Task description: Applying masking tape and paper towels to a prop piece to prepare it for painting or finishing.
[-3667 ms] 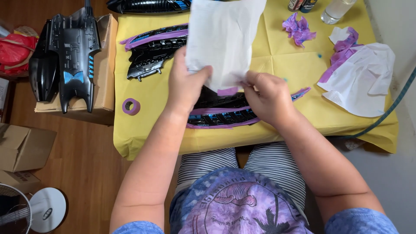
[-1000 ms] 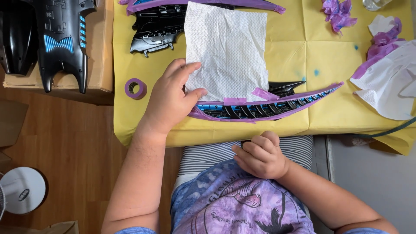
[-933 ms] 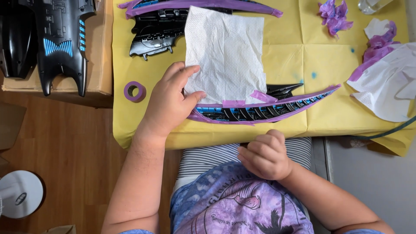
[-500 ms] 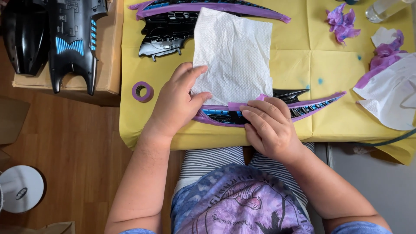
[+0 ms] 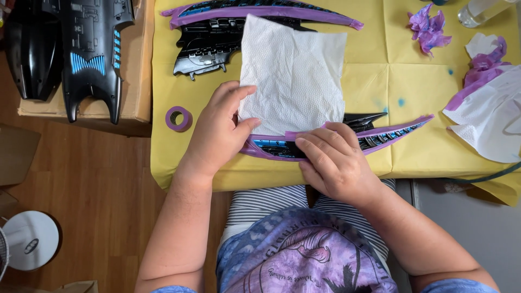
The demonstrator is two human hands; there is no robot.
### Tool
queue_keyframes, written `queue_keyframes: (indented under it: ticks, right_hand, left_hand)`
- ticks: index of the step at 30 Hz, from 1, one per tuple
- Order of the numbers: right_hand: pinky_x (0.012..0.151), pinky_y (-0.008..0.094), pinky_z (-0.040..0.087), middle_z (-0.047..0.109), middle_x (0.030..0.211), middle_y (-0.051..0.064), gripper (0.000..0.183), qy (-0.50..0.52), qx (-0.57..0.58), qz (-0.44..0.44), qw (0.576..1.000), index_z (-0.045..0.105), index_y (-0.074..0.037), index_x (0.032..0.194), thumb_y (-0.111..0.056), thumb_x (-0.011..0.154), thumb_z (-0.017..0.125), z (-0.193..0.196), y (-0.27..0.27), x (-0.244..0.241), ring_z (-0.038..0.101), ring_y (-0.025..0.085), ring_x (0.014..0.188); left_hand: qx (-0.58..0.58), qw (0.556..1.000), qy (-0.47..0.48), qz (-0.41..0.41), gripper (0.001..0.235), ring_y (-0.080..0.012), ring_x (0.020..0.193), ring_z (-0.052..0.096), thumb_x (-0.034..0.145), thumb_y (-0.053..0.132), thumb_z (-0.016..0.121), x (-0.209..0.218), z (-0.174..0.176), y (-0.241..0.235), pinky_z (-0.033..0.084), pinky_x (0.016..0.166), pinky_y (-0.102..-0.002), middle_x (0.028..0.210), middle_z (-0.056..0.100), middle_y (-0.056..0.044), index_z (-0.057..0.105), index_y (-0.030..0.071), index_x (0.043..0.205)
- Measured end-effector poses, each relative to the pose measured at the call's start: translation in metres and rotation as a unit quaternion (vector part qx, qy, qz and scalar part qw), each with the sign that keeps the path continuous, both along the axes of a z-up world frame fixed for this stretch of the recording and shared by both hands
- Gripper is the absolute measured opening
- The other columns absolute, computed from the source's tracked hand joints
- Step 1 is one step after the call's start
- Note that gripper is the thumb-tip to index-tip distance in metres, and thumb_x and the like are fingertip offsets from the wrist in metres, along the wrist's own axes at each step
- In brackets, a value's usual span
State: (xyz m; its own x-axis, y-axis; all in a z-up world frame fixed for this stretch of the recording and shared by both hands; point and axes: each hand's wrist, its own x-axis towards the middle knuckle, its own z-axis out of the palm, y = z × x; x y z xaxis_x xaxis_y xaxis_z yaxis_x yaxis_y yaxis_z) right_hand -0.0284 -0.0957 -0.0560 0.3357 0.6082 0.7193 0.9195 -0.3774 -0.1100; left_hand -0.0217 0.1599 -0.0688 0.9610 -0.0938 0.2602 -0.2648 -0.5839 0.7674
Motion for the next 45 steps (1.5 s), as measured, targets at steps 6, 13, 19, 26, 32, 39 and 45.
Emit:
queue_keyframes:
  ticks: [6, 13, 19, 26, 32, 39, 45]
  right_hand:
    - [0.098, 0.054, 0.05, 0.074, 0.106, 0.017, 0.031, -0.003, -0.012, 0.014, 1.0, 0.069, 0.003, 0.119, -0.019, 0.099, 0.06, 0.002, 0.013, 0.002, 0.07, 0.03, 0.09]
    - [0.099, 0.055, 0.049, 0.073, 0.102, 0.016, 0.032, 0.014, -0.013, -0.001, 1.0, 0.068, 0.004, 0.119, -0.019, 0.099, 0.06, -0.004, 0.011, 0.001, 0.07, 0.029, 0.088]
    - [0.098, 0.057, 0.049, 0.074, 0.1, 0.015, 0.034, 0.02, 0.01, 0.004, 1.0, 0.069, 0.003, 0.121, -0.021, 0.097, 0.065, -0.009, 0.009, 0.002, 0.071, 0.03, 0.09]
    - [0.098, 0.056, 0.051, 0.074, 0.097, 0.015, 0.034, 0.029, 0.027, -0.038, 0.998, 0.071, 0.003, 0.116, -0.023, 0.094, 0.071, -0.011, 0.005, 0.0, 0.072, 0.03, 0.088]
    - [0.095, 0.06, 0.051, 0.073, 0.098, 0.016, 0.034, 0.075, 0.08, -0.034, 0.993, 0.07, 0.002, 0.117, -0.017, 0.09, 0.073, -0.018, -0.015, 0.004, 0.072, 0.034, 0.09]
    - [0.089, 0.053, 0.053, 0.074, 0.093, 0.013, 0.023, 0.094, 0.173, -0.137, 0.971, 0.064, 0.01, 0.117, 0.007, 0.095, 0.062, -0.034, -0.09, 0.025, 0.068, 0.038, 0.088]
    - [0.089, 0.055, 0.054, 0.076, 0.092, 0.011, 0.022, 0.054, 0.142, -0.066, 0.986, 0.069, 0.007, 0.114, -0.005, 0.097, 0.06, -0.021, -0.072, 0.019, 0.07, 0.036, 0.089]
  left_hand:
    - [0.017, 0.999, 0.027, -0.013, 0.052, -0.0329, 0.092, 0.07, 0.086, 0.006, 0.079, 0.0, 0.005, 0.004, 0.06, 0.077, -0.044, 0.127, 0.056, -0.01, 0.058, 0.009, 0.134]
    - [0.147, 0.973, -0.171, 0.039, 0.024, -0.0344, 0.104, 0.068, 0.099, 0.003, 0.062, -0.013, 0.006, 0.004, 0.056, 0.091, -0.048, 0.118, 0.058, -0.012, 0.066, 0.001, 0.122]
    - [0.156, 0.952, -0.252, -0.082, 0.055, -0.0378, 0.129, 0.06, 0.102, 0.042, 0.06, -0.045, -0.009, -0.034, 0.046, 0.112, -0.053, 0.137, 0.062, -0.018, 0.063, -0.002, 0.134]
    - [0.194, 0.949, -0.242, -0.051, 0.06, -0.0353, 0.123, 0.062, 0.104, 0.051, 0.051, -0.052, -0.021, -0.034, 0.049, 0.107, -0.047, 0.129, 0.064, -0.018, 0.065, -0.002, 0.128]
    - [0.231, 0.94, -0.25, -0.032, 0.061, -0.0309, 0.119, 0.064, 0.102, 0.057, 0.05, -0.049, -0.021, -0.039, 0.052, 0.104, -0.045, 0.121, 0.065, -0.013, 0.067, 0.004, 0.127]
    - [0.252, 0.935, -0.251, -0.018, 0.056, -0.033, 0.113, 0.064, 0.103, 0.054, 0.051, -0.05, -0.016, -0.044, 0.053, 0.1, -0.046, 0.113, 0.063, -0.014, 0.068, 0.006, 0.127]
    - [0.272, 0.923, -0.272, -0.002, 0.061, -0.0346, 0.112, 0.061, 0.102, 0.058, 0.048, -0.042, -0.003, -0.063, 0.052, 0.096, -0.047, 0.116, 0.06, -0.016, 0.068, 0.005, 0.123]
